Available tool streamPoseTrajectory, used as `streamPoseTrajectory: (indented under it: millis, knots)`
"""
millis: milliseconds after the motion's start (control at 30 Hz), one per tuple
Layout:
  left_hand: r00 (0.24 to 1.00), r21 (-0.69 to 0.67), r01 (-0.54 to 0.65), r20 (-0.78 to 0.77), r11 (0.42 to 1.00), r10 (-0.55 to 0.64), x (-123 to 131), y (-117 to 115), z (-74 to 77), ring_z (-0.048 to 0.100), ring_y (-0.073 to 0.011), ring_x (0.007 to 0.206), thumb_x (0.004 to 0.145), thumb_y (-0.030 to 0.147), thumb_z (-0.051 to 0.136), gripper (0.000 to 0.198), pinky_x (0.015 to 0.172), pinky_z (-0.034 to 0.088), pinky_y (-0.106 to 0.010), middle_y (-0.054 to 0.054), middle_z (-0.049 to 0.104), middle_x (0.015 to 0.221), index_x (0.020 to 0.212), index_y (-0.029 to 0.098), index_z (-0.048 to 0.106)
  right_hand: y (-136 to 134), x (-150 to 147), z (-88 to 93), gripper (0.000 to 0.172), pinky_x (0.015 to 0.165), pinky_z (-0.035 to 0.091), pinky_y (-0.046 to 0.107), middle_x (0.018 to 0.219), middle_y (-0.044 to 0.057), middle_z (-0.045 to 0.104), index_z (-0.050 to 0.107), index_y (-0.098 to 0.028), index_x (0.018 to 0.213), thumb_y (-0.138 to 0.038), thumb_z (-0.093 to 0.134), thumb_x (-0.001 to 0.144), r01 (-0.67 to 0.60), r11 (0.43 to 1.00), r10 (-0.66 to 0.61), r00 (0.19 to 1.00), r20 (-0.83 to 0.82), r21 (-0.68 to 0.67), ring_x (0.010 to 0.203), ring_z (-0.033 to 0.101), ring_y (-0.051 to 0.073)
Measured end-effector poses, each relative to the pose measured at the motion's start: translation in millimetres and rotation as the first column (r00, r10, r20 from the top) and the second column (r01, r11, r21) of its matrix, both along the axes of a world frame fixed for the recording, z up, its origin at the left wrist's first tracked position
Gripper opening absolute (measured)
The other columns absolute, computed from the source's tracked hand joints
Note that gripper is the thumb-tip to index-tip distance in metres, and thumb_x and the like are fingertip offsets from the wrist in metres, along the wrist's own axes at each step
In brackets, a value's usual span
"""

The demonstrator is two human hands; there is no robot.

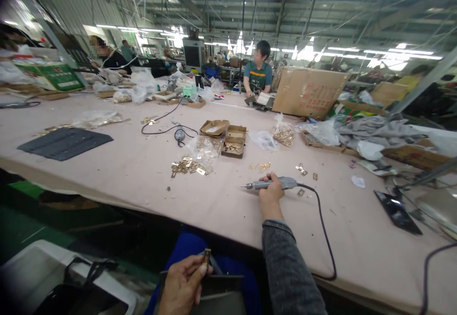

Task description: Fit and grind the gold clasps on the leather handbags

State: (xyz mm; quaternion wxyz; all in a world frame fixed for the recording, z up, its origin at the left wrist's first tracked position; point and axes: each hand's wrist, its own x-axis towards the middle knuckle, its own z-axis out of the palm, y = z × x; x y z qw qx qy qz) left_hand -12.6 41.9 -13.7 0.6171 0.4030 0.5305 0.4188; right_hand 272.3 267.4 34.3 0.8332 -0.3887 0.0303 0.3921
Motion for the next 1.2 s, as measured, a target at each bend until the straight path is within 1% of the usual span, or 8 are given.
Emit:
streamPoseTrajectory:
  millis: [133,233,633,767,867,1033,1133,1200]
  knots:
    - [0.999,0.009,0.053,-0.005,0.999,-0.053,-7.8,1.1,-6.1,0.047,-0.0048,0.035,0.084,0.06,0.072,0.049,0.036,0.031,-0.016,-0.013,0.075,0.088,0.099,0.013,0.076,8.2,-8.6,-9.0,0.034,0.049,0.052,0.021,0.073,-0.007,0.056,0.043,-0.021,0.084,-0.032,0.075,0.082,0.004,1.0,-0.004,1.0,0.021,-0.03,0.048,0.048,0.005]
    - [0.998,-0.002,0.058,-0.005,0.998,-0.058,-9.4,1.7,-8.8,0.048,-0.0052,0.035,0.084,0.058,0.072,0.048,0.036,0.031,-0.017,-0.014,0.075,0.09,0.101,0.014,0.076,12.1,-8.7,-11.6,0.035,0.048,0.052,0.021,0.073,-0.008,0.056,0.043,-0.021,0.085,-0.034,0.075,0.082,0.008,0.999,-0.006,0.999,0.045,-0.04,0.047,0.047,0.005]
    - [1.0,-0.032,-0.003,0.02,0.999,0.003,-4.8,6.3,0.8,0.046,-0.0064,0.032,0.077,0.061,0.076,0.052,0.034,0.028,-0.019,-0.013,0.075,0.085,0.094,0.013,0.077,14.4,-16.3,-12.7,0.033,0.045,0.052,0.02,0.073,-0.006,0.058,0.046,-0.02,0.084,-0.033,0.076,0.081,0.043,0.997,-0.039,0.997,0.061,-0.066,0.047,0.049,0.005]
    - [0.997,-0.014,-0.074,0.022,0.997,0.074,-1.6,4.3,1.0,0.044,-0.0058,0.031,0.077,0.061,0.077,0.05,0.034,0.027,-0.019,-0.012,0.075,0.082,0.091,0.013,0.077,15.0,-18.6,-12.3,0.032,0.045,0.052,0.021,0.072,-0.006,0.058,0.045,-0.02,0.084,-0.032,0.075,0.082,0.057,0.996,-0.052,0.996,0.067,-0.073,0.047,0.049,0.006]
    - [0.997,-0.012,-0.072,0.017,0.997,0.073,-1.7,4.0,-0.6,0.045,-0.006,0.031,0.077,0.061,0.077,0.05,0.033,0.027,-0.019,-0.012,0.075,0.082,0.091,0.013,0.076,15.0,-19.6,-11.7,0.033,0.045,0.052,0.021,0.072,-0.006,0.058,0.045,-0.021,0.084,-0.034,0.075,0.082,0.065,0.995,-0.06,0.996,0.071,-0.079,0.046,0.049,0.006]
    - [1.0,-0.006,0.028,0.007,1.0,-0.028,-4.6,5.9,-2.1,0.056,-0.0104,0.036,0.081,0.06,0.073,0.05,0.035,0.034,-0.018,-0.012,0.075,0.085,0.097,0.013,0.074,7.3,-19.3,-3.8,0.037,0.047,0.052,0.021,0.071,-0.008,0.056,0.042,-0.022,0.082,-0.033,0.077,0.082,0.028,0.998,-0.024,0.998,0.059,-0.063,0.047,0.047,0.006]
    - [0.999,0.007,0.049,0.006,0.999,-0.05,-2.8,7.3,1.7,0.064,-0.0146,0.045,0.085,0.056,0.07,0.046,0.04,0.043,-0.019,-0.011,0.074,0.078,0.095,0.011,0.074,-5.3,-19.6,8.0,0.029,0.048,0.051,0.02,0.071,-0.008,0.054,0.044,-0.02,0.084,-0.026,0.073,0.084,-0.025,0.999,0.026,0.999,0.03,-0.046,0.048,0.047,0.005]
    - [0.999,0.005,0.046,0.02,0.999,-0.046,-0.3,8.2,5.6,0.067,-0.0158,0.051,0.087,0.051,0.069,0.041,0.045,0.048,-0.019,-0.012,0.075,0.079,0.096,0.01,0.074,-19.9,-22.1,18.1,0.023,0.05,0.052,0.02,0.073,-0.007,0.054,0.047,-0.019,0.085,-0.021,0.07,0.085,-0.069,0.997,0.069,0.997,0.014,-0.018,0.05,0.048,0.005]
